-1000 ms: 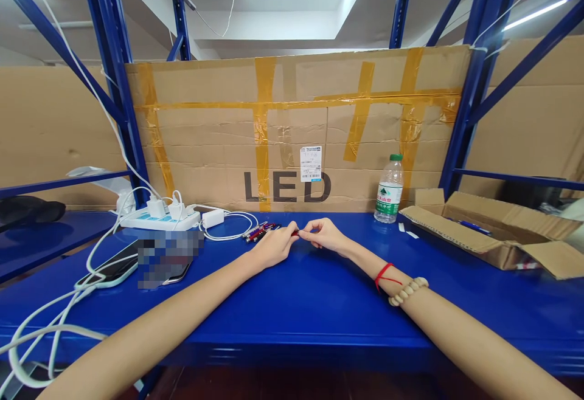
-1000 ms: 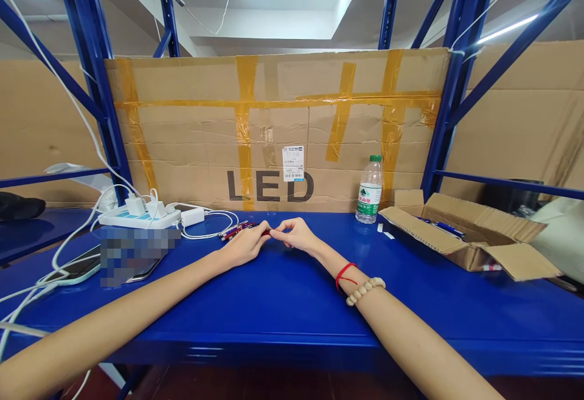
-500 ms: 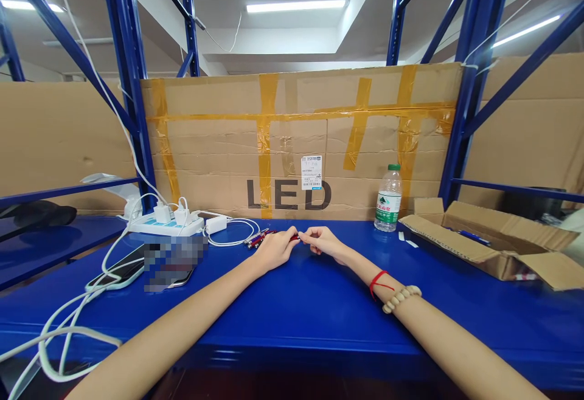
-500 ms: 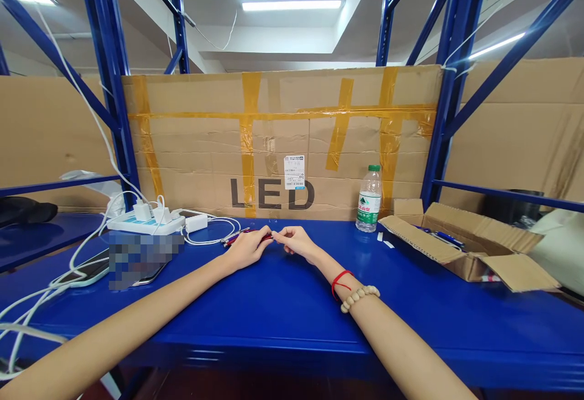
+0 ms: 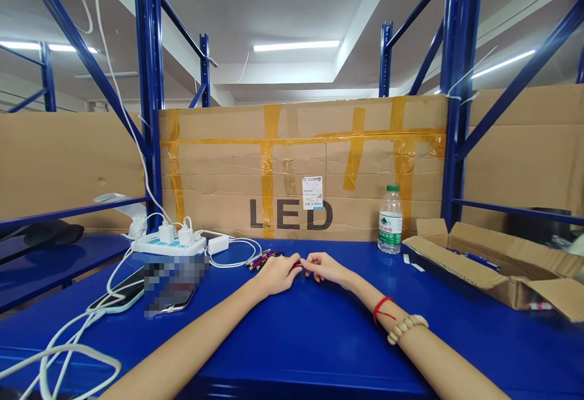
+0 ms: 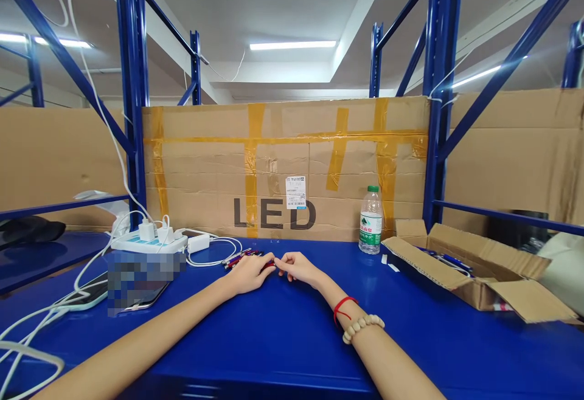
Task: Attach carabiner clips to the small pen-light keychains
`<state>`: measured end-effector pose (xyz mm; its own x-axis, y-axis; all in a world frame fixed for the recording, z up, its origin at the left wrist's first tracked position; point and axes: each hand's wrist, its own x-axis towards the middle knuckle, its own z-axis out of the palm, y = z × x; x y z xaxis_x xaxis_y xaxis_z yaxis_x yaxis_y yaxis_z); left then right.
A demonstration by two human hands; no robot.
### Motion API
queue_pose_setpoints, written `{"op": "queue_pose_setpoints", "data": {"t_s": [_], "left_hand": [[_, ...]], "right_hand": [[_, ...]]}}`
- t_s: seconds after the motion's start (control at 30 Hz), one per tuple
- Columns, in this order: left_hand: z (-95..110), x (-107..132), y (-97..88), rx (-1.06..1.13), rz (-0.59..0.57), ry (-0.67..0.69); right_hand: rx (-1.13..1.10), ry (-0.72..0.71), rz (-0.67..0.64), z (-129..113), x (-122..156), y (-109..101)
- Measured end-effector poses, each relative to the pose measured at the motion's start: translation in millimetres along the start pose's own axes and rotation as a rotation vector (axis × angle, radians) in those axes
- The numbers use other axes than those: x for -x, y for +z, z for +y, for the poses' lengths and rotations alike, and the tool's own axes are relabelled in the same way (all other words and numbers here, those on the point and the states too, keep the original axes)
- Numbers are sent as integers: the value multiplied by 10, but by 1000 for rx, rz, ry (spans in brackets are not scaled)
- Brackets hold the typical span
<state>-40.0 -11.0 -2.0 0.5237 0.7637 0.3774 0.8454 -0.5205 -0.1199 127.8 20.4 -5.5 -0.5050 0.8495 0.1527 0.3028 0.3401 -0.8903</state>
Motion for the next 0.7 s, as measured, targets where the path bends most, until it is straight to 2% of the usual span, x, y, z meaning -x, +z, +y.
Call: {"op": "queue_pose_setpoints", "data": {"t_s": [0.2,0.5,0.7], "left_hand": [[-9,-4,2,14,-34,13],[-14,-17,19,38,-35,19],[-5,-15,8,40,-37,33]], "right_hand": [[102,-14,-21,40,-32,-1],[459,-76,-39,29,-38,-3],[517,-78,-36,13,-30,8]]}}
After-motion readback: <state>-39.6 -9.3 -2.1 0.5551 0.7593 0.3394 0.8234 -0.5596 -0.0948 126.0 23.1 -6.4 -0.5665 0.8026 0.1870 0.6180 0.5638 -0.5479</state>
